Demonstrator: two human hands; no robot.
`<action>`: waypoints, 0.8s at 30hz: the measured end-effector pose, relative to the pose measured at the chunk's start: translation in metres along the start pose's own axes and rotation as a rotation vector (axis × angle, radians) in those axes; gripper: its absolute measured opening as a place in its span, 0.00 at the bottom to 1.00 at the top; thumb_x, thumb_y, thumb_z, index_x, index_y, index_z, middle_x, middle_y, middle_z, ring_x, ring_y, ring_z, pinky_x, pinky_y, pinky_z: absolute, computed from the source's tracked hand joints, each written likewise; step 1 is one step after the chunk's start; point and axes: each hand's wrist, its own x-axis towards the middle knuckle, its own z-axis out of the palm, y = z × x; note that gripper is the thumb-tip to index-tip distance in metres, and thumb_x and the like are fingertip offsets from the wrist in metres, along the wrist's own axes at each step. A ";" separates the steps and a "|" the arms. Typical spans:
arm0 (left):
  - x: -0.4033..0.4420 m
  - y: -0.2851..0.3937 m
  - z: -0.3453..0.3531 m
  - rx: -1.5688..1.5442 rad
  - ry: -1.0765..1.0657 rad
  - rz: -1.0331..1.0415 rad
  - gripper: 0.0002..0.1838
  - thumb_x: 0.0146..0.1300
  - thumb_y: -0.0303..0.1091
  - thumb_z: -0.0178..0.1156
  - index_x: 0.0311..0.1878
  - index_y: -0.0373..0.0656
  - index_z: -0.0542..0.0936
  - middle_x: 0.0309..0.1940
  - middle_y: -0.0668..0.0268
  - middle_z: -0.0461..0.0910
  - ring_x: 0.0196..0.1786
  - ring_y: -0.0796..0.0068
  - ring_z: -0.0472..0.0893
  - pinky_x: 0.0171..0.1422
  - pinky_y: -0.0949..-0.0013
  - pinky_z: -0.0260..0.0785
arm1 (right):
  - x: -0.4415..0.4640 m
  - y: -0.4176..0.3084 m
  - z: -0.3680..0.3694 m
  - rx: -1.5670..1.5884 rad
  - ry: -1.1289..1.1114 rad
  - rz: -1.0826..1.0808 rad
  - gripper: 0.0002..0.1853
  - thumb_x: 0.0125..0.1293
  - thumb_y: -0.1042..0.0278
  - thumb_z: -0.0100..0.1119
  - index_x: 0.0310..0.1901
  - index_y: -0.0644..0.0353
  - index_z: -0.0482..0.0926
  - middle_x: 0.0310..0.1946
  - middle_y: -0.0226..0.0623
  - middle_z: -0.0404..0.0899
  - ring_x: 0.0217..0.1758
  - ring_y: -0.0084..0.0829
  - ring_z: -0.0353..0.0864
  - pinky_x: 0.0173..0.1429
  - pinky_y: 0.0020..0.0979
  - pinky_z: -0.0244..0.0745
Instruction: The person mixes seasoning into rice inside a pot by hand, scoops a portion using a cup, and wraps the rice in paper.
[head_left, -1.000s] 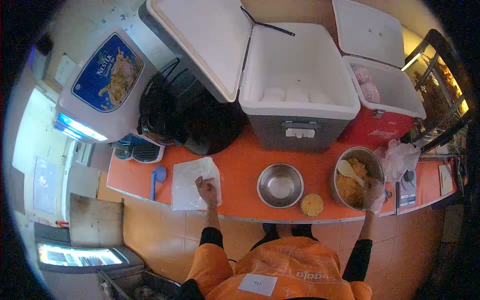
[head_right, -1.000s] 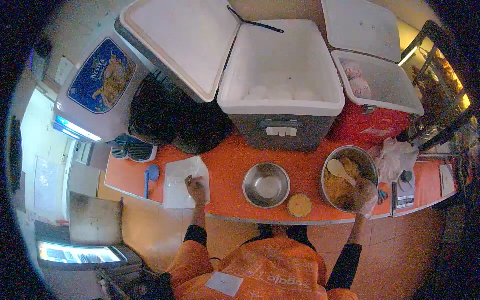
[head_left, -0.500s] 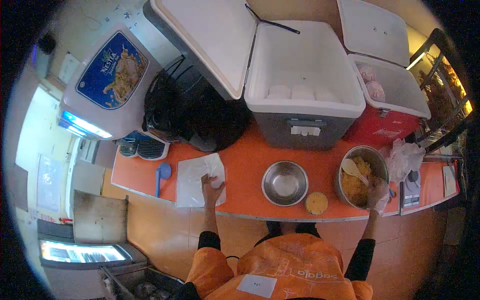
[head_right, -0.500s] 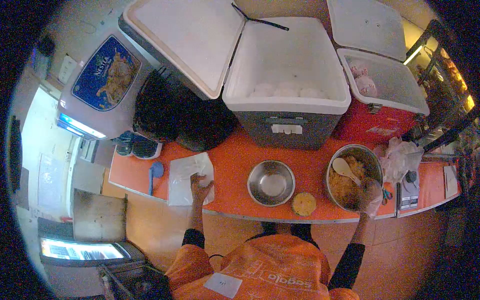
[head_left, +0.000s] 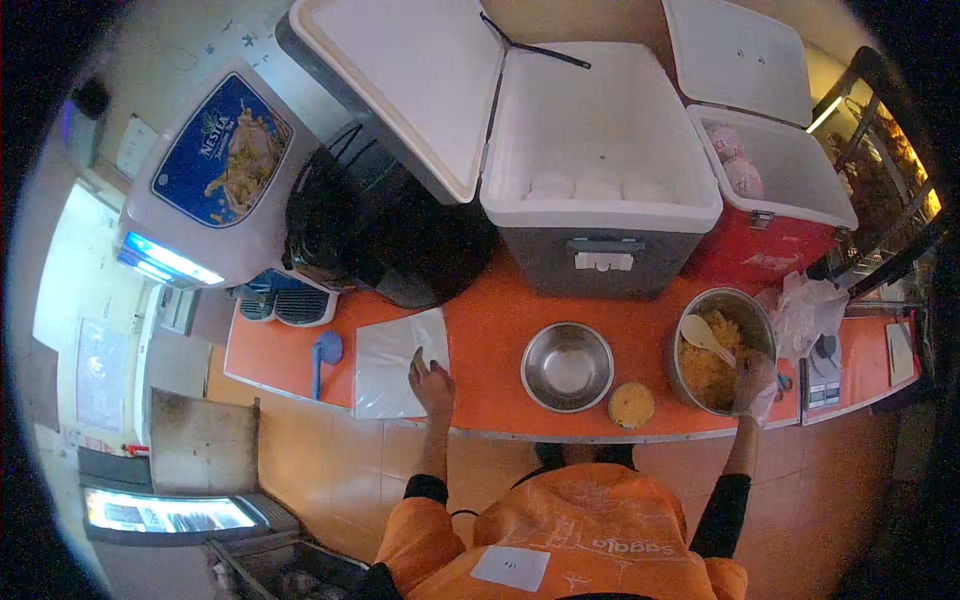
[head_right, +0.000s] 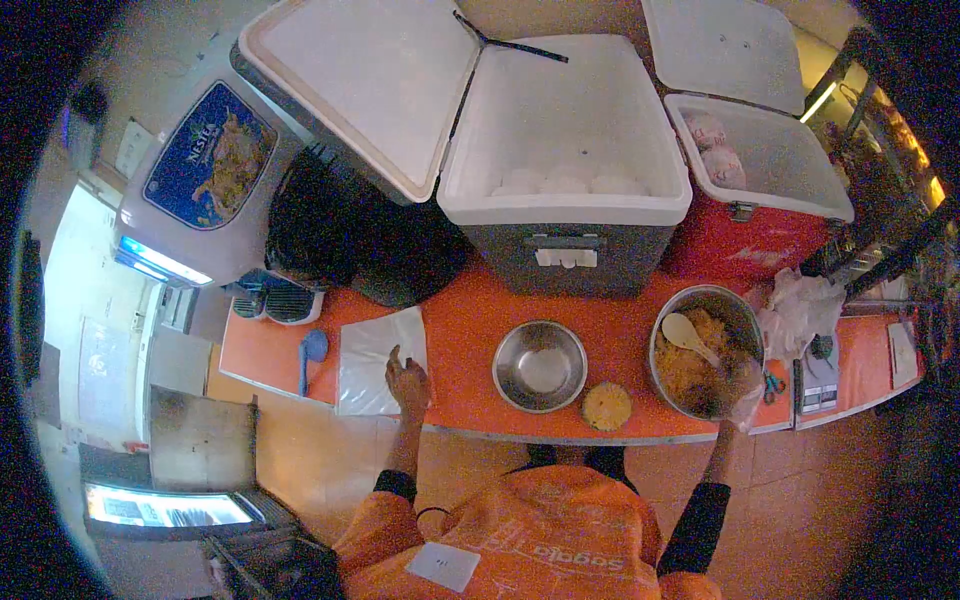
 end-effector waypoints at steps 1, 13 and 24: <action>0.000 0.010 -0.004 0.170 0.093 0.169 0.10 0.58 0.31 0.54 0.40 0.37 0.77 0.59 0.51 0.64 0.51 0.48 0.72 0.50 0.53 0.70 | 0.001 0.001 0.000 0.068 0.055 -0.032 0.14 0.61 0.53 0.60 0.39 0.56 0.81 0.32 0.47 0.81 0.36 0.49 0.79 0.38 0.45 0.72; 0.057 0.055 -0.101 -1.632 -0.408 -0.474 0.05 0.64 0.33 0.55 0.34 0.43 0.74 0.31 0.74 0.74 0.33 0.82 0.73 0.38 0.79 0.66 | 0.017 -0.063 -0.043 -0.074 -0.195 0.008 0.15 0.64 0.56 0.57 0.39 0.61 0.80 0.36 0.49 0.80 0.39 0.51 0.78 0.44 0.46 0.72; 0.073 0.145 -0.135 -1.138 -0.267 0.181 0.05 0.65 0.30 0.56 0.33 0.40 0.74 0.25 0.70 0.75 0.28 0.84 0.73 0.33 0.76 0.67 | 0.012 -0.015 -0.016 -0.398 -0.271 0.001 0.12 0.57 0.66 0.62 0.42 0.61 0.80 0.39 0.42 0.82 0.41 0.40 0.81 0.46 0.37 0.75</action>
